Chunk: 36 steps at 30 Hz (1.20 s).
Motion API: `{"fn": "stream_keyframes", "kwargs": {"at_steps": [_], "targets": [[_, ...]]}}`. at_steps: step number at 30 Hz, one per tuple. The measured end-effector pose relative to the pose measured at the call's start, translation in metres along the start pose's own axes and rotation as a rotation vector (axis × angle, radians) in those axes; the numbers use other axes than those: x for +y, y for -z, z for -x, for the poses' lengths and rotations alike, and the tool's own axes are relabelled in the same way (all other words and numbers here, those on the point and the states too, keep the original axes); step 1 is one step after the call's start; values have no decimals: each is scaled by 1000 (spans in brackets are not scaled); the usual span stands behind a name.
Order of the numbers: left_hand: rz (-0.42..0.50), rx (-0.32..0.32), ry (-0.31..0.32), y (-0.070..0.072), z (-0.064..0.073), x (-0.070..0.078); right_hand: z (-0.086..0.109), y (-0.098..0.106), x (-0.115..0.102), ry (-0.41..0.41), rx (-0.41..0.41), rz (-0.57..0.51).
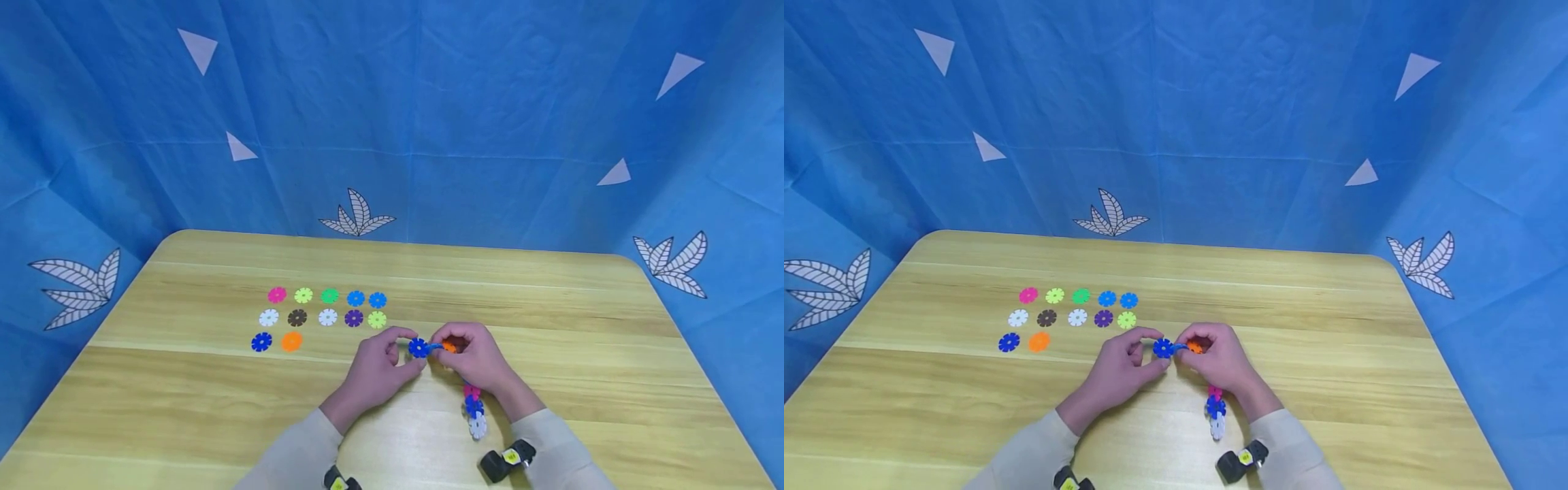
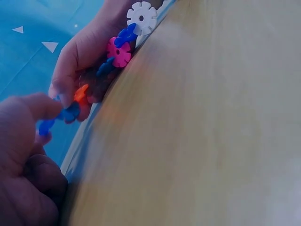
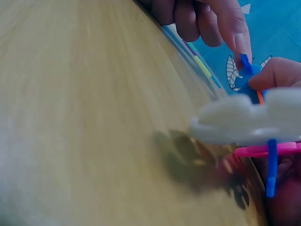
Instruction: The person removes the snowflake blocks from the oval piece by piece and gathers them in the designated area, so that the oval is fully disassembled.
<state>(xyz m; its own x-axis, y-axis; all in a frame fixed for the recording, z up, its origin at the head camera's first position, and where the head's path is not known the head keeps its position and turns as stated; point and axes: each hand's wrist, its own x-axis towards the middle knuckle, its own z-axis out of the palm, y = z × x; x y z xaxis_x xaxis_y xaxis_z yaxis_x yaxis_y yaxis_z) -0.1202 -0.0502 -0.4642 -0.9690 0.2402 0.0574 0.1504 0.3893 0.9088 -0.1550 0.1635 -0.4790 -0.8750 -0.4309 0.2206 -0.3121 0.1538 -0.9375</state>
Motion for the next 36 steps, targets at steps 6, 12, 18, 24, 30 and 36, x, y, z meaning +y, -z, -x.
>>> {"fn": "stream_keyframes", "kwargs": {"at_steps": [6, 12, 18, 24, 30, 36], "targets": [[-41, -8, -26, -2, -3, 0, 0, 1, 1, -23, -2, 29], [-38, 8, -54, -2, -2, 0, -1, 0, -2, -40, 13, 42], [40, 69, -14, -1, 0, -2, -1, -1, -5, -63, 49, 31], [61, 99, 4, 1, 3, -4, 1, -1, -4, -52, 53, 28], [72, 130, 59, 6, 6, -6, 1, -2, -1, -57, 60, 13], [64, 172, 83, 18, 10, -10, 1, -1, -3, -80, 60, 33]]}}
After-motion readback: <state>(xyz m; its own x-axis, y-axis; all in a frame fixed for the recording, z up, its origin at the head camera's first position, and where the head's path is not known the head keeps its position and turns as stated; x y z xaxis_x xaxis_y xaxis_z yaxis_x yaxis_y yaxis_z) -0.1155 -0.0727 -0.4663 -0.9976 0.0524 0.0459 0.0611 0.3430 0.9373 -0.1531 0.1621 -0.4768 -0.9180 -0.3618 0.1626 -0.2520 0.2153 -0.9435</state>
